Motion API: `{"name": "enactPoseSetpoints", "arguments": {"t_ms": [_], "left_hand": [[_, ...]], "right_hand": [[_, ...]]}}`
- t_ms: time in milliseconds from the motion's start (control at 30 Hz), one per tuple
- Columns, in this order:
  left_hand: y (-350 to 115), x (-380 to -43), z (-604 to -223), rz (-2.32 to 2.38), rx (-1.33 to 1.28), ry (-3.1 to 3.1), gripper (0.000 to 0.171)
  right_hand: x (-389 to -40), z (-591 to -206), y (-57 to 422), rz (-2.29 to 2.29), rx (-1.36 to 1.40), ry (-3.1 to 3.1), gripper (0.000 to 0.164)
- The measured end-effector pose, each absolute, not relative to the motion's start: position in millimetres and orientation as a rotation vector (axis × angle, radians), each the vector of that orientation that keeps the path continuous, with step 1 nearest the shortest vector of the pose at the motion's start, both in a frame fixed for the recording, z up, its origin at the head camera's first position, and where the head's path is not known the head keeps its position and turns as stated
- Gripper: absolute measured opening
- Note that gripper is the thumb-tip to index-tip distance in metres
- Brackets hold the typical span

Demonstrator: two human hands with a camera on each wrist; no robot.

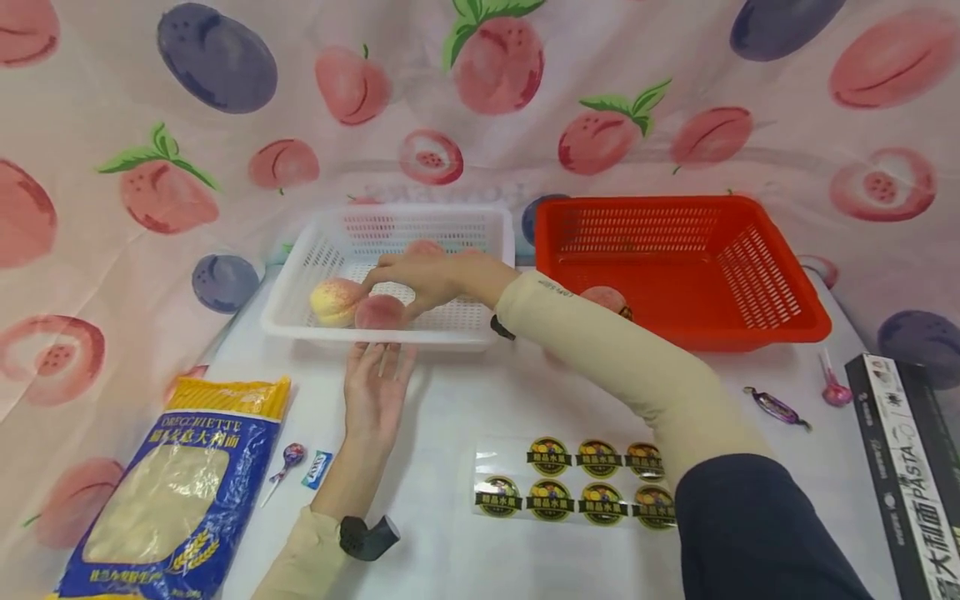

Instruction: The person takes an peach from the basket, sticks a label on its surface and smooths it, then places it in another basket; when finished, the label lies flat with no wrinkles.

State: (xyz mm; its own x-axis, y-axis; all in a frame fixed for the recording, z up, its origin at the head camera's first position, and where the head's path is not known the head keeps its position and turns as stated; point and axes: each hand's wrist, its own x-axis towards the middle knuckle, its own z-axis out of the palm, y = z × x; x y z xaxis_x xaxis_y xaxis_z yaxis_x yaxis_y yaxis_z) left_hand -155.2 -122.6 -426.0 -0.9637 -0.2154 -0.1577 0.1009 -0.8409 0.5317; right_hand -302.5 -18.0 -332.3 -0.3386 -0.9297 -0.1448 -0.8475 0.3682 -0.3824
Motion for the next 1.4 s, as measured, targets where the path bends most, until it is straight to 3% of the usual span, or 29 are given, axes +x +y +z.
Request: {"name": "enactPoseSetpoints", "arguments": {"t_ms": [600, 1400], "left_hand": [[-113.3, -155.7, -425.6, -2.865, 0.326, -0.811, 0.026], [-118.8, -155.1, -427.5, -2.846, 0.354, -0.799, 0.022]], "right_hand": [[-317.6, -338.0, -41.8, -0.138, -1.598, 2.197, 0.070], [-312.8, -354.2, -62.9, 0.010, -1.543, 2.197, 0.066]]}}
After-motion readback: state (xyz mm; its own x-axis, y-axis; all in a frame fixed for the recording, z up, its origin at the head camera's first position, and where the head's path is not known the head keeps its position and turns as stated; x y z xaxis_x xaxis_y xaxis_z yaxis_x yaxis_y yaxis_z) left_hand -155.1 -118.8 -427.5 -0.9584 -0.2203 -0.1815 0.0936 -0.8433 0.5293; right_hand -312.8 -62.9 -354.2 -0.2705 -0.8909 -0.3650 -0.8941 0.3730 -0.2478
